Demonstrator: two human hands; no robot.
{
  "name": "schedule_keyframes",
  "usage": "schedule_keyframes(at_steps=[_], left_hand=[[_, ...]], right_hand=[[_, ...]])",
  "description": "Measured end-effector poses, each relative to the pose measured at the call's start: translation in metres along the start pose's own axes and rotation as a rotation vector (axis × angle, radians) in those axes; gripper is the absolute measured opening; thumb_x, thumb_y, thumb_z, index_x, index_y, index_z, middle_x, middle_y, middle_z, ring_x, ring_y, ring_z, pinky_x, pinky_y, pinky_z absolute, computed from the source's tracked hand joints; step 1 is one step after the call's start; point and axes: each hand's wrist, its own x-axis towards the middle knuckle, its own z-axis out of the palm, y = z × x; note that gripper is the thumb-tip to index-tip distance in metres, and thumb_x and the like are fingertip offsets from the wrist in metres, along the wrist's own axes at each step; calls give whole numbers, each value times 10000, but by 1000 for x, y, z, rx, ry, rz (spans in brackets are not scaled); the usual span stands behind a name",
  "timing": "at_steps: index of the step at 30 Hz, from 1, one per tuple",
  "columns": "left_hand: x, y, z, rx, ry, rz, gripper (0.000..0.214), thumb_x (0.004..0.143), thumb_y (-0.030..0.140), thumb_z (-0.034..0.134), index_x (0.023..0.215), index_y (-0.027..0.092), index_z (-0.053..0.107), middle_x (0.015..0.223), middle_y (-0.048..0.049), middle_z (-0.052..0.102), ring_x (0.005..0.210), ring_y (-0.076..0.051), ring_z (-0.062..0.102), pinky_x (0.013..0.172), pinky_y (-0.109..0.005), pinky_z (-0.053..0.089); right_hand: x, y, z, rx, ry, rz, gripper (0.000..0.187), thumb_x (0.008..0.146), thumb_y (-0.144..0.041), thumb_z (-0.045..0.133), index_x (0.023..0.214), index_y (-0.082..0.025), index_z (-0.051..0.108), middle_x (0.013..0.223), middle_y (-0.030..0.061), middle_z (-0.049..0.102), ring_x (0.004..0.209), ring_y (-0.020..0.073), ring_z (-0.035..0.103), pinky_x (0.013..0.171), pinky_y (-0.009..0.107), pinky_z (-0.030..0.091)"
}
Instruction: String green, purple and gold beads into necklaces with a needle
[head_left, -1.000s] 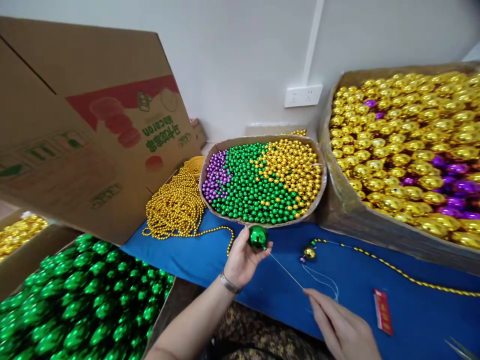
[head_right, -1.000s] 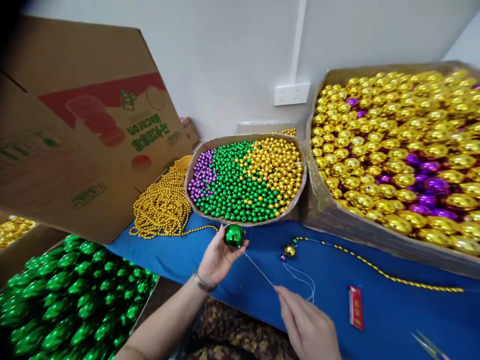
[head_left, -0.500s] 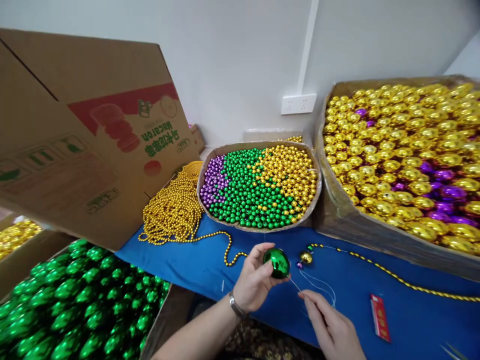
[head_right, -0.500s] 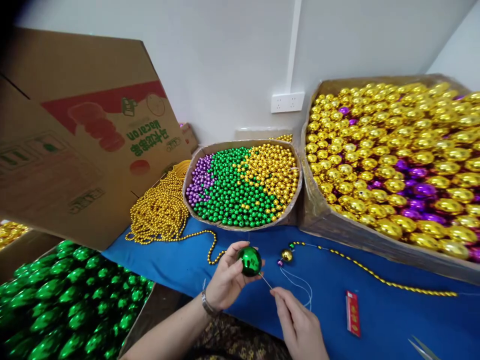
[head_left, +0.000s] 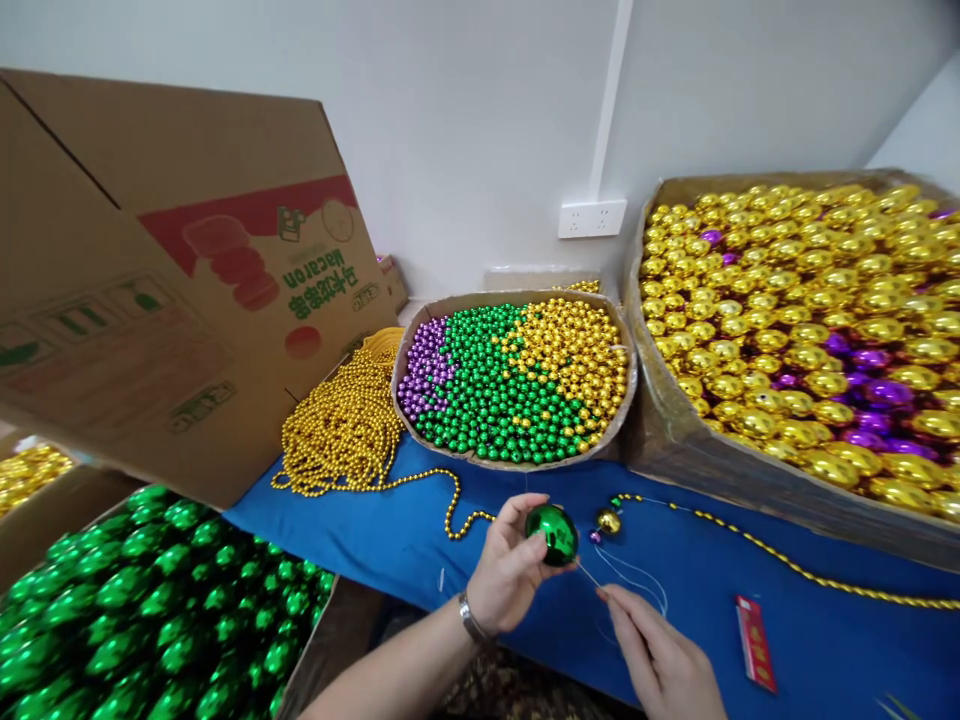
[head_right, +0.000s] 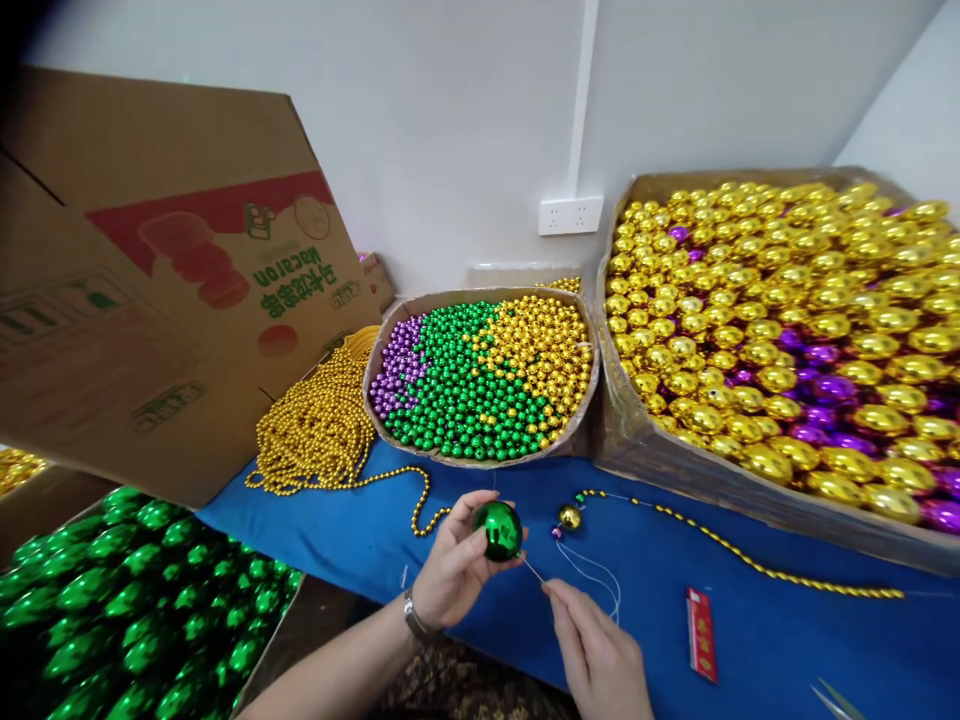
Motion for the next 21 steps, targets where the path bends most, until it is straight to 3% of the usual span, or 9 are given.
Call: schedule_keyframes(at_steps=[5,10,16,19,21], left_hand=[[0,0,2,61,-24,53,431,654,239,756,1045,223,576,1159,-91,536,885,-212,591,716,-342,524],[0,1,1,13,-54,-1,430,672,235,739,1072,235,581,1167,-89,538,901,-219,600,766,-383,519],[-3,-7,4,69,-87,-21,491,635,252,770,1096,227,605,1184,-109,553,956,-245,590,764,-338,499],[-3,-8,3,162,-110,0,553,639,280,772,1156,231,582,1197,-117,553,1007,-263,573,827,-365,474],[2,0,0,270,-201,17,604,681,337,739,1239,243,529,1251,-122,524,1064,-278,549,876,-389,451]], right_hand=[[1,-1,-2,16,-18,51,279,926,-341,403,994,-205,636,905,57,725,801,172,701,705,214,566],[0,-3,-4,99,-73,151,313,915,-404,406,950,-216,654,886,58,728,794,180,702,676,200,562],[-1,-3,-2,127,-84,195,324,906,-438,409,966,-221,642,884,64,722,818,193,697,698,218,558],[-2,-4,0,183,-123,218,313,924,-412,377,1035,-224,601,809,50,712,724,169,697,623,199,557],[-2,-3,-1,226,-143,224,301,934,-399,359,1012,-223,590,757,37,700,633,148,683,570,177,545]])
